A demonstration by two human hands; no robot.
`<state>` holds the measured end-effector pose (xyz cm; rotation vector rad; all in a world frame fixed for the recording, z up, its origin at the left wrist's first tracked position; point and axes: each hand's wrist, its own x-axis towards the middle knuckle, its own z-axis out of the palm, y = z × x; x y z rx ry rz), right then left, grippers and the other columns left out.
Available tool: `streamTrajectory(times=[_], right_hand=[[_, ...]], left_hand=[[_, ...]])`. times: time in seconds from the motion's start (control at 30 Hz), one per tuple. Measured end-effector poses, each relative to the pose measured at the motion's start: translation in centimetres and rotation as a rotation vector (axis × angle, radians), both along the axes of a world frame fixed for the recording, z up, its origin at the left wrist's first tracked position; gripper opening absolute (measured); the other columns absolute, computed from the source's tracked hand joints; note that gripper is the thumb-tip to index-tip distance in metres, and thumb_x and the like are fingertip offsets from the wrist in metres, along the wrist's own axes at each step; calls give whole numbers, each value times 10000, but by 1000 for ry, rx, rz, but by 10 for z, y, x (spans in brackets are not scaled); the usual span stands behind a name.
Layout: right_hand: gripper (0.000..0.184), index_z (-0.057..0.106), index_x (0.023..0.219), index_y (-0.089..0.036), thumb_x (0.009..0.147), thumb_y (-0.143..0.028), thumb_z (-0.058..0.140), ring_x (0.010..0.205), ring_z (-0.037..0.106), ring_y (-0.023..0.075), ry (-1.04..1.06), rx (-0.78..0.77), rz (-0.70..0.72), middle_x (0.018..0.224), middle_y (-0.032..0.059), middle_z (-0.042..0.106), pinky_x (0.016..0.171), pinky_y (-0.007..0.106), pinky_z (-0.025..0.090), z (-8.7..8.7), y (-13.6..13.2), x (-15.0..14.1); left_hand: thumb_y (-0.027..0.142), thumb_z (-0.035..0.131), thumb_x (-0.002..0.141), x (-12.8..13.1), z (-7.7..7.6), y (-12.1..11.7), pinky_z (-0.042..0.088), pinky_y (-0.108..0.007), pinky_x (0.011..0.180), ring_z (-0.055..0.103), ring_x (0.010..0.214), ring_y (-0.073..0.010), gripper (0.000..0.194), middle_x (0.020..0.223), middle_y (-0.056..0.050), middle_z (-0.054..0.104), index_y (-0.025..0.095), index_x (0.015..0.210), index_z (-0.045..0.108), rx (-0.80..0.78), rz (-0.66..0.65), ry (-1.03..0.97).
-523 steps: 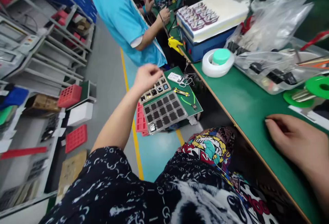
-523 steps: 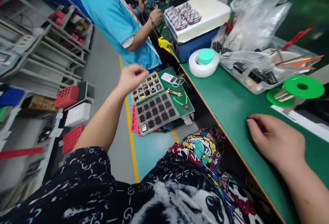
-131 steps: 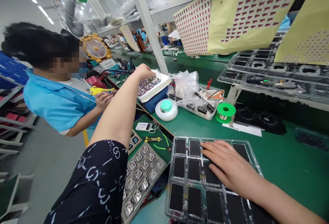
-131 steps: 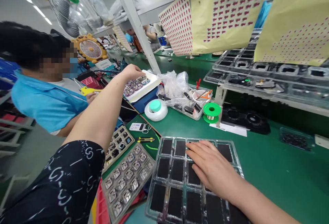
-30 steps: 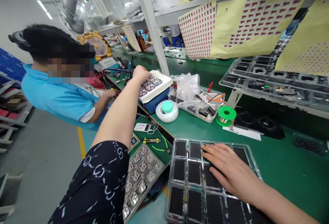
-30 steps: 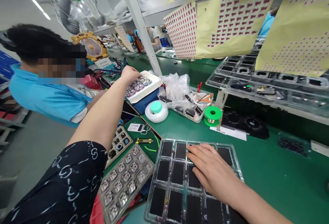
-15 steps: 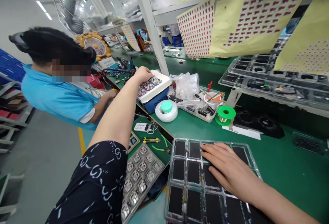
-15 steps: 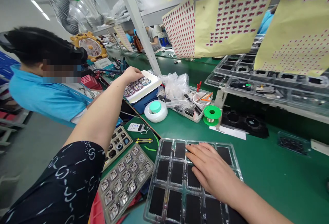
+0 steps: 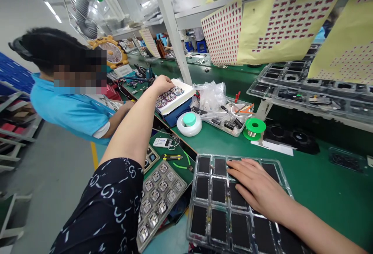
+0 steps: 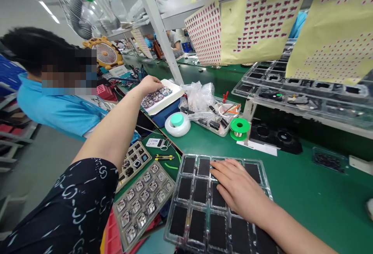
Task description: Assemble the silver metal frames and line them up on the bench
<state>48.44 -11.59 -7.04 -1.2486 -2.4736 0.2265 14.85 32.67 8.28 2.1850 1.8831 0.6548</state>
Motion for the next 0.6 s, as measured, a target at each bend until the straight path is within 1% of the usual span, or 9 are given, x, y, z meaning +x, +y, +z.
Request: streamTrajectory(times=[0.13,0.2,0.3,0.37,0.4,0.47,0.5,0.57,0.6], right_hand=[[468,576,1511,-275,1052,-195,532,1468,534,284,19,11,-1,1623,72,538,1229,622,436,0,1,0],[456,584,1502,-270,1054,-201,534,1461,540,288,19,12,7,1620,78,541,1219,620,439,1,2,0],[420,601,1475,-251,1064,-221,519,1446,549,295,11,10,21,1617,86,543,1205,616,433,3,3,0],[408,611,1464,-245,1065,-241,525,1435,557,310,17,6,28,1616,89,543,1205,616,417,2,5,-1],[408,616,1462,-246,1063,-250,531,1430,561,319,25,3,30,1614,88,546,1207,617,407,1,6,-1],[410,625,1462,-252,1061,-265,540,1423,566,334,39,-9,36,1610,83,551,1215,615,389,-1,9,-1],[409,629,1460,-256,1061,-271,540,1417,571,339,46,-12,39,1607,80,555,1217,613,384,-3,10,-1],[408,630,1461,-261,1065,-281,535,1406,580,345,55,-11,41,1603,76,559,1220,611,376,-4,11,-2],[408,629,1462,-262,1065,-286,534,1401,583,345,59,-8,42,1603,75,559,1219,610,375,-5,11,-2]], left_hand=[[288,741,847,0,10,-12,500,-352,873,615,852,-219,187,864,-94,690,129,946,744,209,-15,-143],[322,700,900,-5,15,-36,506,-330,839,619,836,-196,213,857,-75,671,124,968,738,322,-53,-267],[453,608,995,-30,18,-109,527,-328,785,669,846,-192,324,898,-58,654,161,1054,735,302,-160,-440],[606,551,1006,-54,15,-173,544,-370,761,704,863,-221,452,939,-65,657,202,1065,744,119,-260,-500],[686,600,950,-66,10,-204,555,-396,751,711,865,-243,500,952,-73,668,216,1022,758,-16,-340,-506],[701,817,759,-87,-14,-258,582,-430,763,717,868,-279,489,966,-89,709,237,911,788,-408,-535,-419],[645,887,704,-97,-35,-280,593,-431,790,719,884,-288,447,982,-91,730,251,898,802,-600,-601,-344],[512,889,754,-112,-93,-311,597,-402,861,723,939,-281,325,1021,-79,757,277,968,823,-838,-569,-159],[486,815,838,-118,-128,-323,587,-382,885,721,958,-269,278,1031,-70,759,280,1026,820,-827,-473,-84]])
